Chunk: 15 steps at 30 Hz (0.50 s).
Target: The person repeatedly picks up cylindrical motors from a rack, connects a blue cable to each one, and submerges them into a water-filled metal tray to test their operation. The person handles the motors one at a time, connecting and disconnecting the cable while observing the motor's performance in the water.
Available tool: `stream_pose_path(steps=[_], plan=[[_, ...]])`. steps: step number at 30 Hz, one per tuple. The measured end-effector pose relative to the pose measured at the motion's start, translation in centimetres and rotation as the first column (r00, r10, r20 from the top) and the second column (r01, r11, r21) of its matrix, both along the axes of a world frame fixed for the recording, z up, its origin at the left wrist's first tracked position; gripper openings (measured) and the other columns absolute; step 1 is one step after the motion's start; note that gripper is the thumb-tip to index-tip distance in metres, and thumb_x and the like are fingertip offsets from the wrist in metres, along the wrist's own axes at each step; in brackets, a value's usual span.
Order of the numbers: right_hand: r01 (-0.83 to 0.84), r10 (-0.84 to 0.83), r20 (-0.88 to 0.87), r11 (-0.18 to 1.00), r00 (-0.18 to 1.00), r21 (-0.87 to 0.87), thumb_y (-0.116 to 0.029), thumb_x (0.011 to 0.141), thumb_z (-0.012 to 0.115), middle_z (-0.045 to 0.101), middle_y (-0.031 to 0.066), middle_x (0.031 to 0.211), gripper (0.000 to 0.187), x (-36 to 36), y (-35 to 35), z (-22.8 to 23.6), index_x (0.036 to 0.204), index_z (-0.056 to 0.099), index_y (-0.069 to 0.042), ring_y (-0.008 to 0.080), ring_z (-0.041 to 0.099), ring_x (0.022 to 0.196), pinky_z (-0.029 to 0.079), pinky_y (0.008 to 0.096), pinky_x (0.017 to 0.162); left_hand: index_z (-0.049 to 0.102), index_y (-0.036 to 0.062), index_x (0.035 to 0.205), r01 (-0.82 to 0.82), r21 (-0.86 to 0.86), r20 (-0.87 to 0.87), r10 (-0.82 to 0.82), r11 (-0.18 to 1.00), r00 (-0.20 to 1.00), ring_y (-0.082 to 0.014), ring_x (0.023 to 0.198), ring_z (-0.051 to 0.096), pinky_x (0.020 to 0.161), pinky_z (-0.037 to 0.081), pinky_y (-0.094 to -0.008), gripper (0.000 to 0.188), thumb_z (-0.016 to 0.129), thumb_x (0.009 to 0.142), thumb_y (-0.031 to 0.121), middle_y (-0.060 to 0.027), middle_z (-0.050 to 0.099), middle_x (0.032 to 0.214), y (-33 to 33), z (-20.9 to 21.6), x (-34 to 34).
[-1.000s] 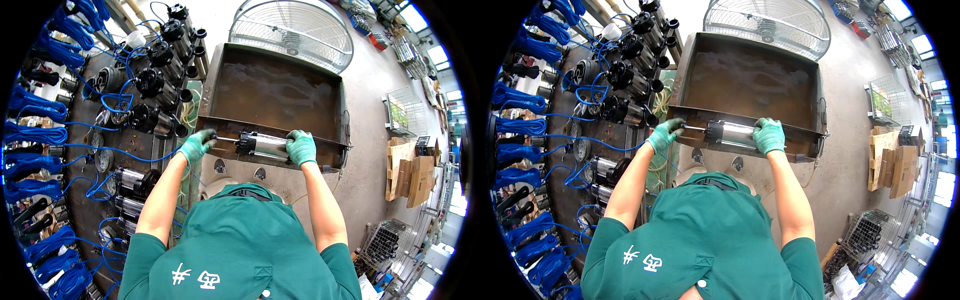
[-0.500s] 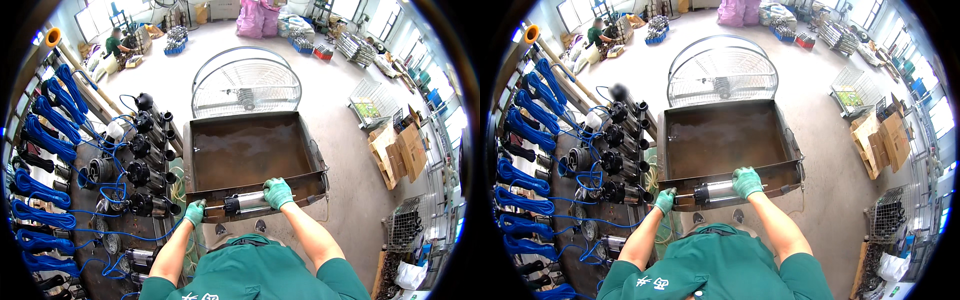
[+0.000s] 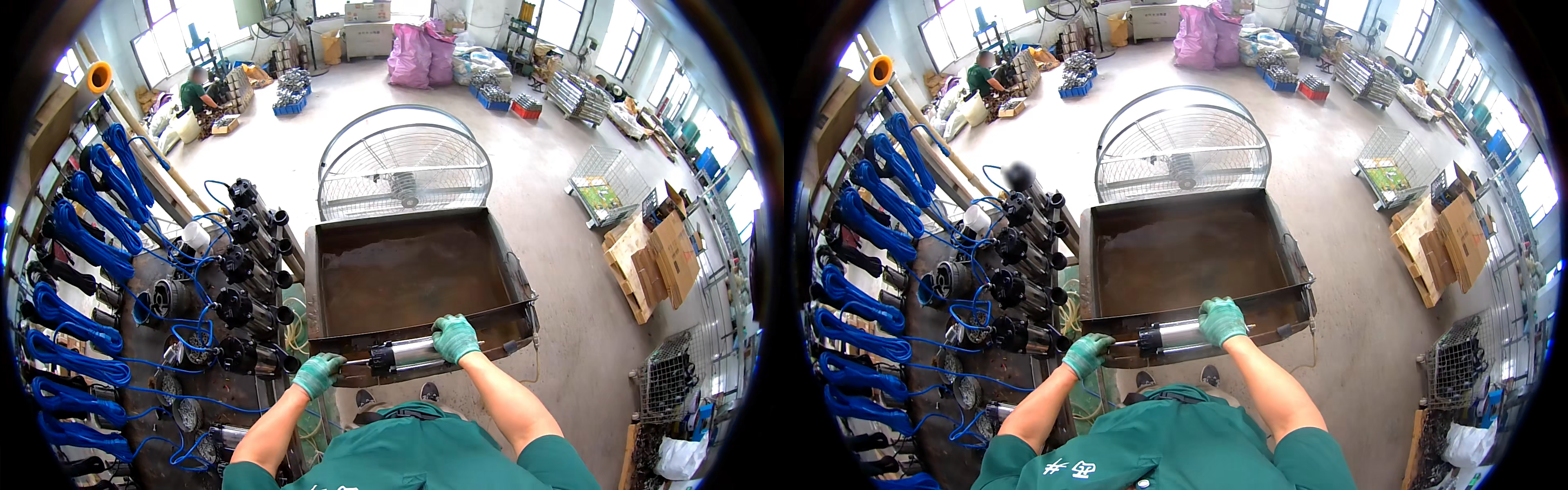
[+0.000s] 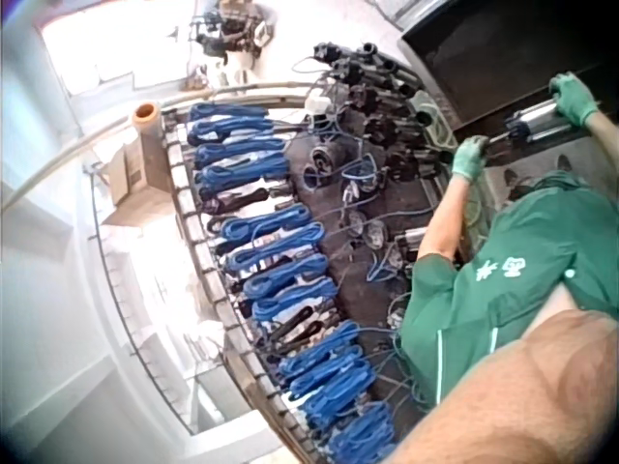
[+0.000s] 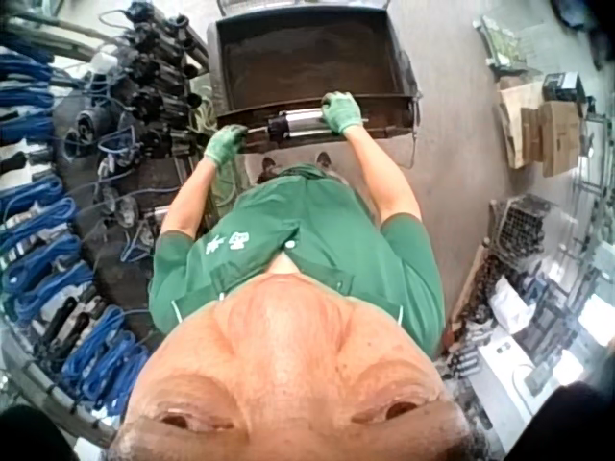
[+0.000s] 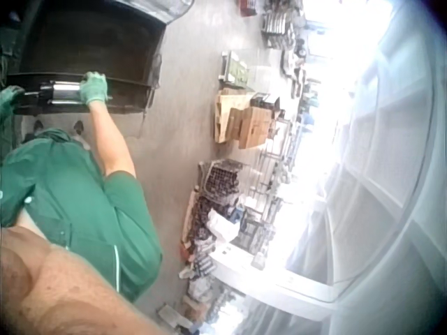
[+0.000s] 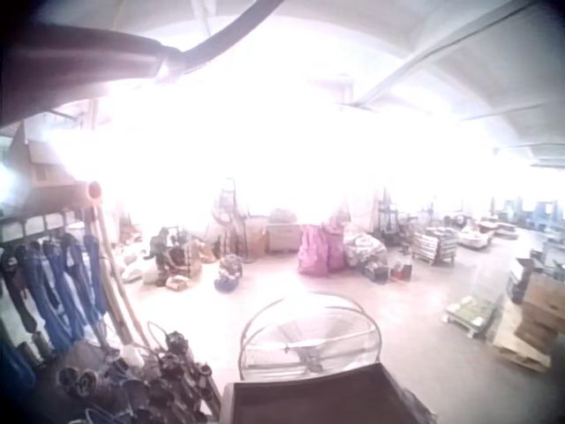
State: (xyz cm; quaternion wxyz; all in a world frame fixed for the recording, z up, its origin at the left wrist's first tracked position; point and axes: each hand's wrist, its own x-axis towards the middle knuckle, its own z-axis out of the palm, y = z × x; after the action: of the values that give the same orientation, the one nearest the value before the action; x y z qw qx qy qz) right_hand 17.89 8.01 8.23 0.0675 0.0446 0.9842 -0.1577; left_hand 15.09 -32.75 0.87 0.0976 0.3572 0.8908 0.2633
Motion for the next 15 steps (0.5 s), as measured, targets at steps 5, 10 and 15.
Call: stream_pose_path(steps=[5,10,15], plan=[[0.003,-0.003,0.033,1.000,0.999,0.000,-0.025,0.092,0.061,0.074,0.0118,0.114,0.023,-0.3,-0.2,0.3,0.103,0.078,-0.014,0.0351,0.066,0.112,0.054,0.0455,0.102,0.074,0.0032,0.110,-0.388,0.084,0.676,0.234,0.918,0.699,-0.0183,0.072,0.069,0.066,0.056,-0.0334,0.030,0.072,0.101,0.032,-0.0078,0.074,0.088,0.2,-1.8,-1.3],[-0.006,0.006,0.015,1.000,1.000,0.015,-0.025,0.092,0.061,0.075,0.0120,0.113,0.023,-0.3,0.0,-0.3,0.102,0.079,-0.015,0.0352,0.067,0.110,0.054,0.0454,0.102,0.075,0.0077,0.105,-0.765,-0.057,0.961,0.244,0.641,0.132,-0.0137,0.052,0.059,0.054,0.049,-0.0279,0.039,0.065,0.104,0.045,-0.0015,0.064,0.068,2.2,-2.8,-0.7],[-0.010,0.010,0.011,1.000,1.000,0.011,-0.024,0.091,0.061,0.075,0.0125,0.110,0.022,0.2,0.6,-0.2,0.101,0.079,-0.015,0.0350,0.067,0.108,0.055,0.0454,0.101,0.073,0.0076,0.121,-0.319,0.296,0.172,0.278,0.901,0.945,-0.0335,0.114,0.067,0.098,0.056,-0.0447,0.039,0.083,0.087,0.024,-0.0134,0.069,0.123,2.2,1.4,2.1]])
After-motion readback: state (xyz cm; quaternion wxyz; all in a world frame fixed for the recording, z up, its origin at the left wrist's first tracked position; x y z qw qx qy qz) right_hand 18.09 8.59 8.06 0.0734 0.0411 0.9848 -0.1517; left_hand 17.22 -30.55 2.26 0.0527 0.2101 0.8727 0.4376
